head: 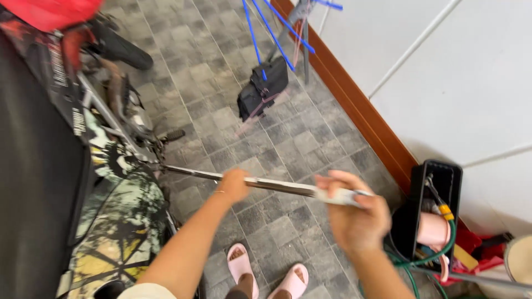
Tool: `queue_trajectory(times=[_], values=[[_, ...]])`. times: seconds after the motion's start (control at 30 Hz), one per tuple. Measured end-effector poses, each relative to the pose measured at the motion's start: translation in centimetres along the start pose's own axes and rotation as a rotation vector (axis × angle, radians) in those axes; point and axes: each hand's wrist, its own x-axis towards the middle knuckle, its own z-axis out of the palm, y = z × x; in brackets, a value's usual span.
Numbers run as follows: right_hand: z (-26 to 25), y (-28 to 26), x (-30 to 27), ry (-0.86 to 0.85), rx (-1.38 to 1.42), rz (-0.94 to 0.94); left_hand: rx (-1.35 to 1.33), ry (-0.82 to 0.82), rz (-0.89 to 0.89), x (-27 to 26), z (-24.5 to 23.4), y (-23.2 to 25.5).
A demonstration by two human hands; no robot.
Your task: Sweep the tiled floor in a garage using a long-handled cleaning tool.
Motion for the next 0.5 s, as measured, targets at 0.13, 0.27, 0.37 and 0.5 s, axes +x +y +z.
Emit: queue_trajectory(times=[0.13,0.27,0.37,0.5], values=[[-2.1,7.4,1.1,0.015,0.081,0.018,-0.03,-0.114,-0.154,-0.4,0.1,-2.1],[-3.0,3.2,-0.1,0.172,-0.153,-0.103,0.064,-0.227,-0.044,0.8,4.8,0.3],[-1.8,-6.2,-1.8,0.325,-0.374,-0.128,-0.063,-0.299,0.06,0.7,5.1,10.2],[-0.8,-16.9,-5.4,0.356,-0.427,-0.2,-0.25,-0.264,0.127,-0.2,5.8,24.5]])
